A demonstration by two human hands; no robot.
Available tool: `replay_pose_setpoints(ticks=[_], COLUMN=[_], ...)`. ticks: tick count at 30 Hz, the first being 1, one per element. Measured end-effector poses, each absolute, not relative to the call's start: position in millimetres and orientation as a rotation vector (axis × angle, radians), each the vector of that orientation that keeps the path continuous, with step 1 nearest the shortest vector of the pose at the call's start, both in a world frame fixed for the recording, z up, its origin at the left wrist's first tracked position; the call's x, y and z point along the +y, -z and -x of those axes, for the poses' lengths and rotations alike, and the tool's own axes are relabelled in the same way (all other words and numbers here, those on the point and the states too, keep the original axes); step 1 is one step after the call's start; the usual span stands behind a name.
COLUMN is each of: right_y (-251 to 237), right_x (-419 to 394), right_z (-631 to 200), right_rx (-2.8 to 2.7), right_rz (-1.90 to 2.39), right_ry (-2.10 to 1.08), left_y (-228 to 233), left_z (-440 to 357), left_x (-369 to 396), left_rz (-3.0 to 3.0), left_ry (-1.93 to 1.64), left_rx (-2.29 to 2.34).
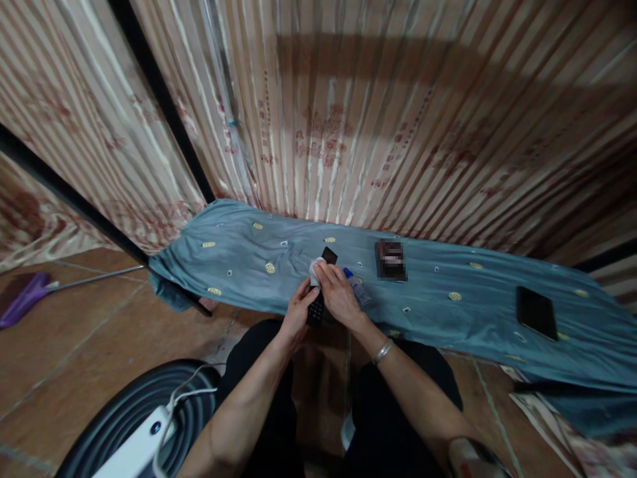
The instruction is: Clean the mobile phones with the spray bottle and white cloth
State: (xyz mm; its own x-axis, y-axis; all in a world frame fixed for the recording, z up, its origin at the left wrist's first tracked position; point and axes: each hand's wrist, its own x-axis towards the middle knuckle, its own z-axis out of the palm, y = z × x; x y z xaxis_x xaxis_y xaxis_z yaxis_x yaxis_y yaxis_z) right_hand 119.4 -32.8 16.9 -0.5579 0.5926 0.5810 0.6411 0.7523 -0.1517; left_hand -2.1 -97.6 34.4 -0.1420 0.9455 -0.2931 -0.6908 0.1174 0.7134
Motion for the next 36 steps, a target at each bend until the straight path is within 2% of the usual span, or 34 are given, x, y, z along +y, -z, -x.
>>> replay_pose_setpoints(ticks=[7,12,18,22,27,36], right_y=[-24.7,-30.2,-34.1,-35.5,-37.9,-48.5], right_x=[-9.2,7.6,22.6,28.8,19.5,-2.8], right_z=[-135.5,-146.5,-160.9,-163.7,-152.0,-132.3], right_rx=[-2.25,-2.1,-1.885,-1.592,-1.143,-0.844], right_rz=[1.093,1.167,1.297,1.2,1.037,0.903], right_ry=[0.109,-0.02,-0.456,-0.885,-1.277,-1.398], left_y=[-38.0,-38.4,-40.0,-42.2,-46.2,-52.9], left_z=[-1.2,-1.6,5.5,10.8,10.5,5.8], left_x=[-105.5,-107.2,-108.2,-108.4,-107.6,-107.8], left_rz=[-0.427,-0.452,-0.456,-0.429,-0.369,-0.283], left_ry=[-1.409,-1.365,-1.346,-1.317,-1.312,-1.319], left_rx=[0.915,0.912,0.867,0.832,0.761,0.74])
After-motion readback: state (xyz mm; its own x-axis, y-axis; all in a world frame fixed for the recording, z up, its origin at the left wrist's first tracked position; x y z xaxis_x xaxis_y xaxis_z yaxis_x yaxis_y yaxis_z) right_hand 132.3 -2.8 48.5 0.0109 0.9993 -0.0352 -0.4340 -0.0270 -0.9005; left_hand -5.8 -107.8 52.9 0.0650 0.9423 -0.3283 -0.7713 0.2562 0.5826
